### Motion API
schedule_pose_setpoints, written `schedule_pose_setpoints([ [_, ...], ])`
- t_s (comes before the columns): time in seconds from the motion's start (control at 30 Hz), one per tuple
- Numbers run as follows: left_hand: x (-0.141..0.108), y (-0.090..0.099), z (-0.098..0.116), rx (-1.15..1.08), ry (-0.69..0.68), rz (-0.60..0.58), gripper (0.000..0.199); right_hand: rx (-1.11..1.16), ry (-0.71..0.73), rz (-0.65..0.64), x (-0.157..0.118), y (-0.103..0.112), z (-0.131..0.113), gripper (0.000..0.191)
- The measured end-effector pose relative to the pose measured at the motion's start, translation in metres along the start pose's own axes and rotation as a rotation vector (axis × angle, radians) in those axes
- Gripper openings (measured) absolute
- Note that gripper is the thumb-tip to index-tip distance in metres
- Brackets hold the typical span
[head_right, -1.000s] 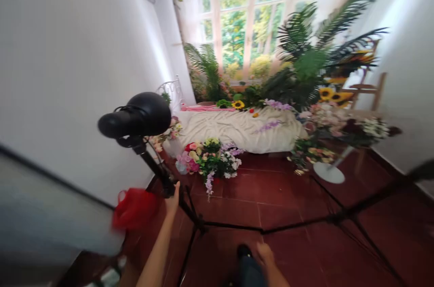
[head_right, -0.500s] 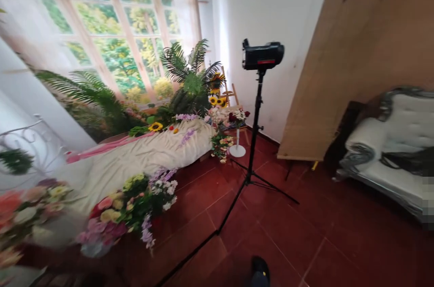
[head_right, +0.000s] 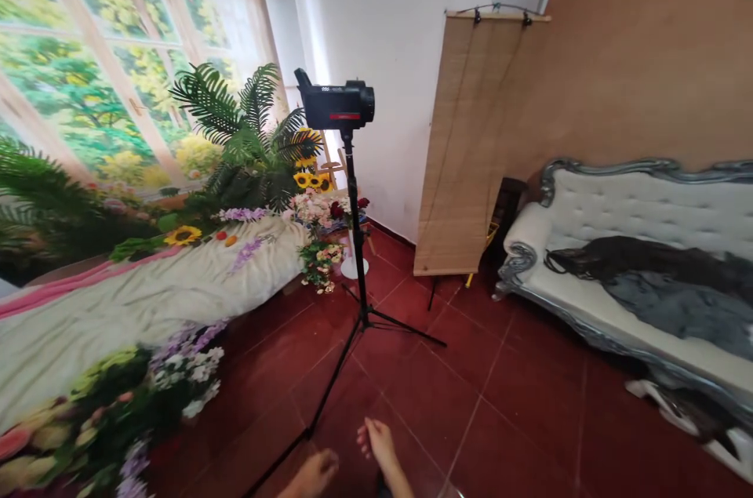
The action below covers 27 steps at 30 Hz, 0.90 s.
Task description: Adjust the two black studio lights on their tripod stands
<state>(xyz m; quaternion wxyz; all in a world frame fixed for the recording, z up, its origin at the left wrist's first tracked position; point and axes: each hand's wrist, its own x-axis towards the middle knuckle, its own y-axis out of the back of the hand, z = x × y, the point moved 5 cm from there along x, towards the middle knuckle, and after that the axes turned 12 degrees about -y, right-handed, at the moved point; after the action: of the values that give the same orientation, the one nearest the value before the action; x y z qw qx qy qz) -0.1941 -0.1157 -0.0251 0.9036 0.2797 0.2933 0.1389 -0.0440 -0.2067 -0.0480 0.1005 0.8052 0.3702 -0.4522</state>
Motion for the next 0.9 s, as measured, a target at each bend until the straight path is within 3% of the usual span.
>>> schedule_pose_setpoints([
  [0.07, 0.04, 0.0, 0.028, 0.082, -0.075, 0.021, 0.021, 0.067, -0.037, -0.024, 0.013, 0.012, -0.018, 0.038],
  [0.17, 0.086, 0.019, 0.061, 0.147, -0.162, 0.083, 0.025, 0.197, -0.145, -0.06, 0.023, 0.032, -0.038, 0.029],
  [0.33, 0.129, 0.036, 0.101, 0.003, -0.342, 0.028, 0.03, 0.493, -0.302, -0.189, 0.028, 0.046, -0.073, 0.021],
  [0.43, 0.149, 0.06, 0.115, -0.01, -0.375, 0.066, 0.031, 0.627, -0.345, -0.262, 0.033, 0.045, -0.102, 0.019],
  [0.53, 0.175, 0.109, 0.128, 0.011, -0.416, 0.164, 0.033, 0.73, -0.357, -0.36, 0.043, 0.042, -0.135, 0.017],
  [0.7, 0.234, 0.218, 0.157, -0.001, -0.543, 0.373, 0.034, 0.798, -0.362, -0.45, 0.067, 0.035, -0.206, 0.022],
  [0.9, 0.307, 0.334, 0.185, -0.138, -0.666, 0.616, 0.036, 0.663, -0.283, -0.547, 0.09, 0.002, -0.329, 0.032],
])
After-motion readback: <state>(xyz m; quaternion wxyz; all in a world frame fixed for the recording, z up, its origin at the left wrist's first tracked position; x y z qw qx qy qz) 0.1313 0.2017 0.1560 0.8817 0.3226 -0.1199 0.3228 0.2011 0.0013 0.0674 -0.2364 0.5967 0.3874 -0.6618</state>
